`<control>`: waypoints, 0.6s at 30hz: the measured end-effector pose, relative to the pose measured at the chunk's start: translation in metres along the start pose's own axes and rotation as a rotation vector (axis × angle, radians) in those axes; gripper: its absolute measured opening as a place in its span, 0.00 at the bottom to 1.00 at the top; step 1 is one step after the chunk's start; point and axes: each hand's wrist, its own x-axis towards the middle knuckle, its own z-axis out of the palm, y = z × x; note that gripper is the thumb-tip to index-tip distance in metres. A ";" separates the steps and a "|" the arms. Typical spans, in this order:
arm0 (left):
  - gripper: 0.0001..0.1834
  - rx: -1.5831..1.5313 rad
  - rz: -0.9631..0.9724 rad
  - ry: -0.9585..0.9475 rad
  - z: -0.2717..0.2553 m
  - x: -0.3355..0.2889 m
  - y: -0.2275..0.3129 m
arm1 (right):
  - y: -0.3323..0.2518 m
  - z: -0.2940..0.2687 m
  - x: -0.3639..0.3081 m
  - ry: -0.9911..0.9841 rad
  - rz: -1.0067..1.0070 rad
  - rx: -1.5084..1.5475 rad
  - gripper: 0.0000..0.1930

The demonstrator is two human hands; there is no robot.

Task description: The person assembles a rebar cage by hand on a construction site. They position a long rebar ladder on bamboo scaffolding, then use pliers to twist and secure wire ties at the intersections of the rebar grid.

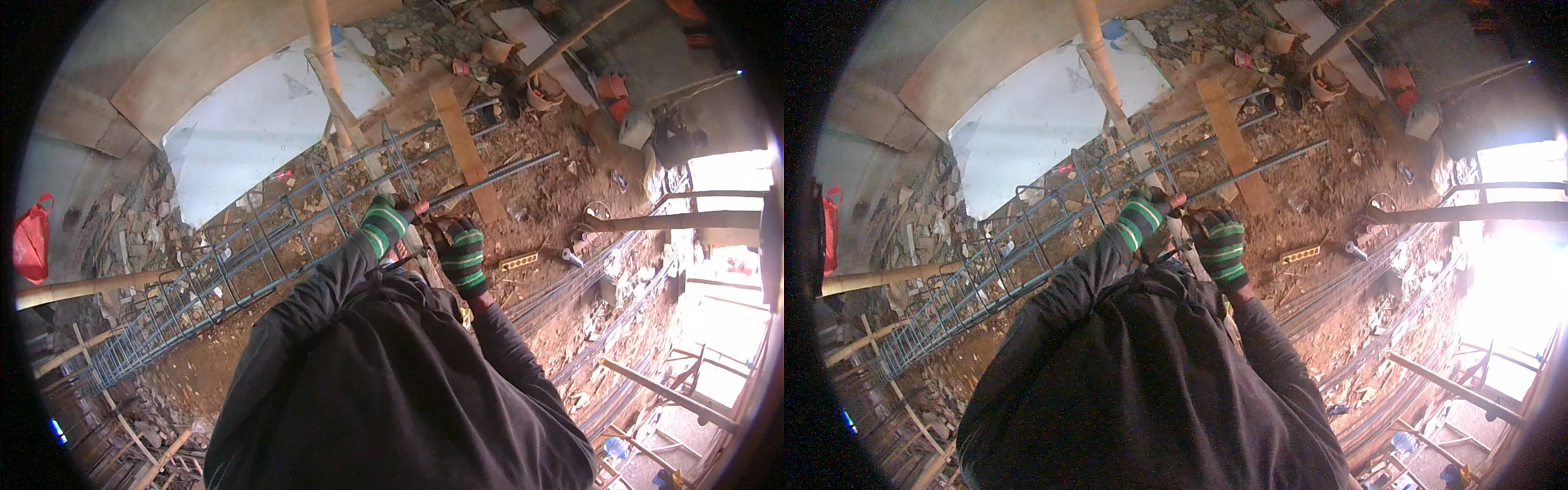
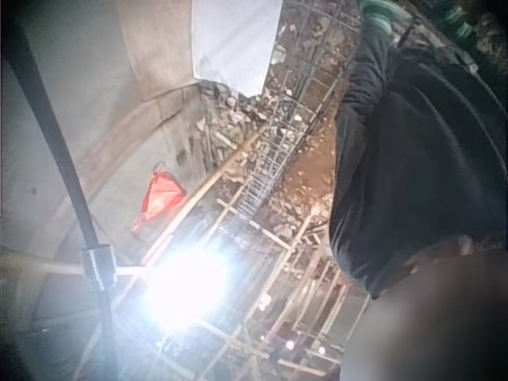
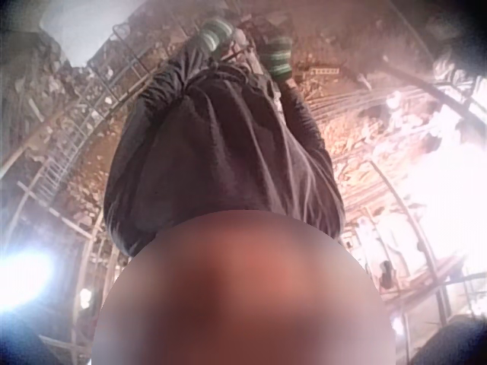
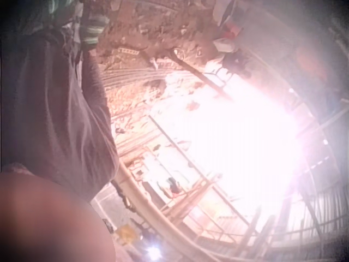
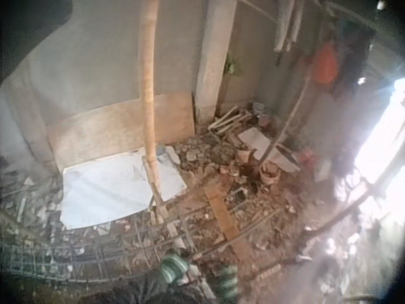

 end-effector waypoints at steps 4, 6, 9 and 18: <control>0.36 0.098 -0.051 -0.032 -0.006 -0.003 0.007 | 0.001 -0.012 0.003 -0.066 -0.125 -0.125 0.08; 0.38 0.113 -0.052 -0.026 -0.007 -0.002 0.009 | 0.001 -0.017 0.004 -0.122 -0.154 -0.186 0.08; 0.39 0.084 -0.031 -0.023 -0.003 0.003 0.006 | -0.002 -0.020 0.004 -0.174 -0.129 -0.222 0.09; 0.35 -0.012 -0.058 -0.068 -0.004 0.006 0.001 | -0.016 -0.003 0.000 -0.124 -0.060 -0.309 0.13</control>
